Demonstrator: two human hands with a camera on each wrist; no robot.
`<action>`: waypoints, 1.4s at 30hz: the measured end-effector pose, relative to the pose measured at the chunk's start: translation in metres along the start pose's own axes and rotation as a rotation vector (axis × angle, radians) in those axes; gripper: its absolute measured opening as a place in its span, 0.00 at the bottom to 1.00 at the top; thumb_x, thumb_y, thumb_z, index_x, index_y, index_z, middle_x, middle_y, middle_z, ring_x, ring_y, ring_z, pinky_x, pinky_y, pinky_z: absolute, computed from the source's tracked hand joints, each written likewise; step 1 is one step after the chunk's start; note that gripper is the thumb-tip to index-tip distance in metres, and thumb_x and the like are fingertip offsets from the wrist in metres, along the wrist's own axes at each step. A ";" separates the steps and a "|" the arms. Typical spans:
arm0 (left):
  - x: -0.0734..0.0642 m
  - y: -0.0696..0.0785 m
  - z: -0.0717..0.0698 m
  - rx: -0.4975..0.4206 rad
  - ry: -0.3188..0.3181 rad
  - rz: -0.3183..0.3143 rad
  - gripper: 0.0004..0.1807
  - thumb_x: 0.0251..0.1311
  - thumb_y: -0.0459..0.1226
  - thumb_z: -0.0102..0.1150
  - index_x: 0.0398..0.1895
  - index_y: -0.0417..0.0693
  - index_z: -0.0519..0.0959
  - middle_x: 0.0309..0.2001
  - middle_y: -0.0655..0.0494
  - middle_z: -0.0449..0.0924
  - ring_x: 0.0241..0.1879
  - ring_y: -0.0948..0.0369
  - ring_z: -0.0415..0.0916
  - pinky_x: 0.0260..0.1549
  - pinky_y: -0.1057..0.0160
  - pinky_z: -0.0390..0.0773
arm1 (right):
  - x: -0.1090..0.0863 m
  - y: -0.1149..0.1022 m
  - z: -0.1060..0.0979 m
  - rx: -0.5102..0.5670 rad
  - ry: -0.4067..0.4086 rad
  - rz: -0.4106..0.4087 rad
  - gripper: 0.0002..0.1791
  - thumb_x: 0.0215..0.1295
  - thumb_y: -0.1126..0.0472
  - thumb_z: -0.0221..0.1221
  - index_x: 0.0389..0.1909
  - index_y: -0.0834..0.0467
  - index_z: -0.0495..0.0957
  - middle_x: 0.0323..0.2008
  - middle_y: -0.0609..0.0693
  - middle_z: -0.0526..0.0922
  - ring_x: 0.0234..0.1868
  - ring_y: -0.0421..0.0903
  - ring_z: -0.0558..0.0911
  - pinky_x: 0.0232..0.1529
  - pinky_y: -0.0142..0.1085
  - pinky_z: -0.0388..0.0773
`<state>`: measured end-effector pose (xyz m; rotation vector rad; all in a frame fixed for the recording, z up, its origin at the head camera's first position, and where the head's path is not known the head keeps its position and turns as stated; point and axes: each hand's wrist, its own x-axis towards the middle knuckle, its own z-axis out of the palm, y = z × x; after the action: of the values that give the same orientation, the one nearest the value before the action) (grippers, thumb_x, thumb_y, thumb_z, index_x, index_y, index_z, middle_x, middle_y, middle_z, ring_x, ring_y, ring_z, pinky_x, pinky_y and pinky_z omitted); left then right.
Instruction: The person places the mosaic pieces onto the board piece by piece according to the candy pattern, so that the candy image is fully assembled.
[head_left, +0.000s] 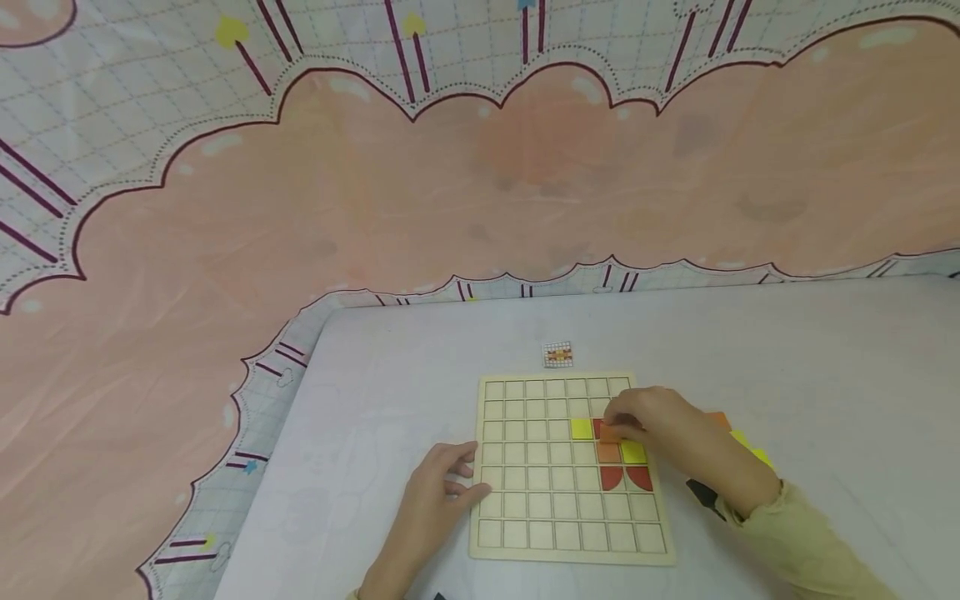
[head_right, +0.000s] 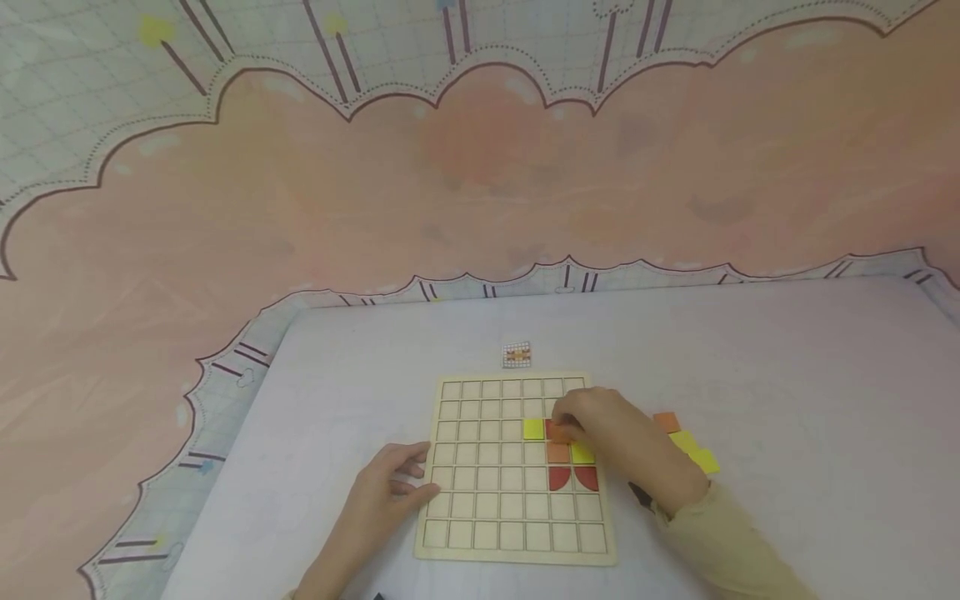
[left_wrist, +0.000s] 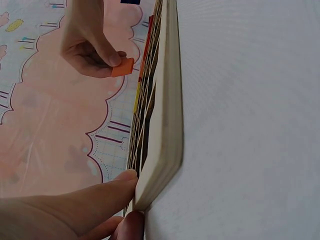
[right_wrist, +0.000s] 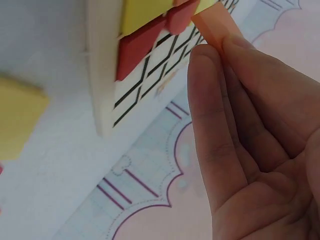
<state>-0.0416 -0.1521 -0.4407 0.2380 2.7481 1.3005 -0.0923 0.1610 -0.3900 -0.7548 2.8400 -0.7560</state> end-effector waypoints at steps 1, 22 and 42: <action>0.000 0.000 0.000 -0.004 0.000 0.000 0.28 0.52 0.34 0.73 0.58 0.41 0.76 0.47 0.55 0.77 0.44 0.60 0.77 0.38 0.74 0.83 | 0.001 -0.002 0.001 0.003 -0.003 0.003 0.04 0.58 0.64 0.69 0.33 0.55 0.84 0.33 0.41 0.84 0.35 0.40 0.79 0.39 0.36 0.84; -0.002 0.002 -0.002 0.010 0.004 -0.020 0.29 0.52 0.34 0.73 0.59 0.41 0.76 0.46 0.56 0.77 0.44 0.60 0.77 0.38 0.74 0.83 | 0.013 -0.019 0.014 0.061 -0.090 0.049 0.05 0.59 0.67 0.68 0.34 0.56 0.85 0.35 0.43 0.85 0.37 0.40 0.80 0.42 0.35 0.84; -0.001 0.001 0.000 0.005 0.007 -0.003 0.29 0.52 0.35 0.73 0.59 0.41 0.76 0.46 0.57 0.77 0.45 0.60 0.77 0.40 0.73 0.83 | 0.013 -0.018 0.024 0.035 -0.053 -0.028 0.08 0.59 0.70 0.66 0.27 0.53 0.84 0.25 0.38 0.79 0.28 0.35 0.72 0.29 0.26 0.75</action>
<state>-0.0405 -0.1522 -0.4397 0.2304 2.7566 1.2958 -0.0907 0.1310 -0.4017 -0.7990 2.7676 -0.7757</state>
